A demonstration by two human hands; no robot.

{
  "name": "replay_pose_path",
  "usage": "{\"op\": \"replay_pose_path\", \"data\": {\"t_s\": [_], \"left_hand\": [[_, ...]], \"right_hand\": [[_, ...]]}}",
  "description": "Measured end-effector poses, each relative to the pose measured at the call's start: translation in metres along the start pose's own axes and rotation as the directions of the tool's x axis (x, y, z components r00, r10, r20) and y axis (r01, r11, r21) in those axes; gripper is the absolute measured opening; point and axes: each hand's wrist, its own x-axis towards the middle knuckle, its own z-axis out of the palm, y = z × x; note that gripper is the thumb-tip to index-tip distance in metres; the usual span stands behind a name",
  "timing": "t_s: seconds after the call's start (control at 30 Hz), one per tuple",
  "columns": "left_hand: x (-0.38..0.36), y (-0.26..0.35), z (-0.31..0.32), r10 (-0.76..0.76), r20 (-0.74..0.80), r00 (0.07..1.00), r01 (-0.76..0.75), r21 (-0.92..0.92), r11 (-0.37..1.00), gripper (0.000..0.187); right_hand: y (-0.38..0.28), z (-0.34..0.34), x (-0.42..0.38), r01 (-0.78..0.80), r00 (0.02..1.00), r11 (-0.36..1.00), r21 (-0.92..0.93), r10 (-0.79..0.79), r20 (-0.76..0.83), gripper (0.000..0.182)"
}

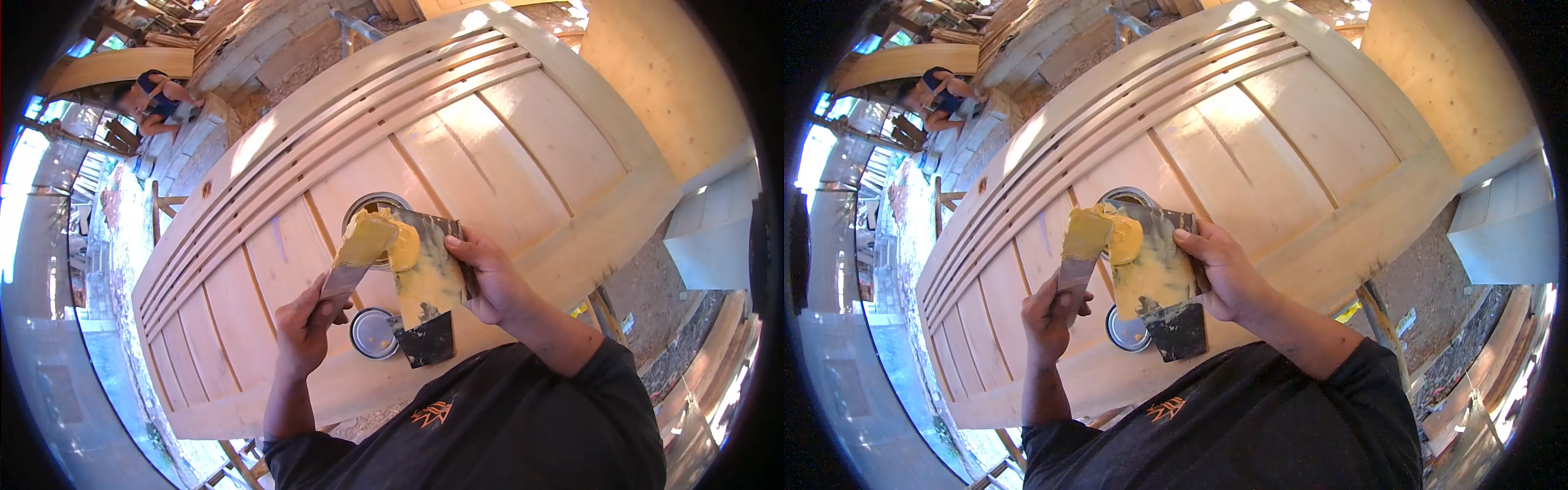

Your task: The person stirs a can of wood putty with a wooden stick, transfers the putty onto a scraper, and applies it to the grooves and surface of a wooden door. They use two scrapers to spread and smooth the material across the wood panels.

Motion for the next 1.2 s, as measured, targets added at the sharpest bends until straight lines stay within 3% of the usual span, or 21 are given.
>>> {"op": "replay_pose_path", "data": {"t_s": [0.27, 0.47, 0.57, 0.67, 0.83, 0.93, 1.07, 1.2], "left_hand": [[-0.001, -0.007, -0.016, 0.129, -0.013, 0.992, -0.118, 0.330, 0.936, 0.040], [-0.004, -0.012, -0.007, 0.373, -0.109, 0.921, -0.309, 0.379, 0.872, 0.042], [0.001, -0.007, 0.006, 0.411, -0.036, 0.911, -0.352, 0.453, 0.819, 0.050], [0.001, -0.028, 0.009, 0.390, -0.074, 0.918, -0.326, 0.422, 0.846, 0.055], [-0.002, -0.036, 0.000, 0.315, -0.145, 0.938, -0.219, 0.457, 0.862, 0.045], [0.000, -0.019, 0.002, 0.341, -0.208, 0.917, -0.238, 0.403, 0.884, 0.044], [0.002, -0.015, 0.013, 0.434, -0.118, 0.893, -0.349, 0.427, 0.834, 0.046], [0.001, -0.031, 0.003, 0.387, -0.128, 0.913, -0.234, 0.612, 0.755, 0.042]], "right_hand": [[-0.001, -0.006, 0.000, 0.010, 0.999, 0.999, -0.036, -0.012, -0.041, 0.031], [0.000, -0.001, 0.002, -0.007, 1.000, 1.000, -0.009, 0.007, -0.015, 0.032], [0.000, 0.005, 0.002, -0.028, 0.999, 0.999, 0.039, 0.028, 0.016, 0.032], [-0.002, 0.007, 0.000, -0.014, 0.999, 0.999, 0.045, 0.013, 0.032, 0.032], [-0.007, 0.002, -0.001, 0.088, 0.996, 0.994, -0.062, -0.088, -0.003, 0.031], [-0.005, 0.000, 0.002, 0.079, 0.996, 0.996, -0.045, -0.077, 0.035, 0.031], [-0.001, 0.005, 0.002, 0.050, 0.998, 0.997, -0.050, -0.051, -0.023, 0.031], [-0.004, -0.009, -0.006, 0.150, 0.985, 0.983, -0.107, -0.158, -0.064, 0.031]]}}
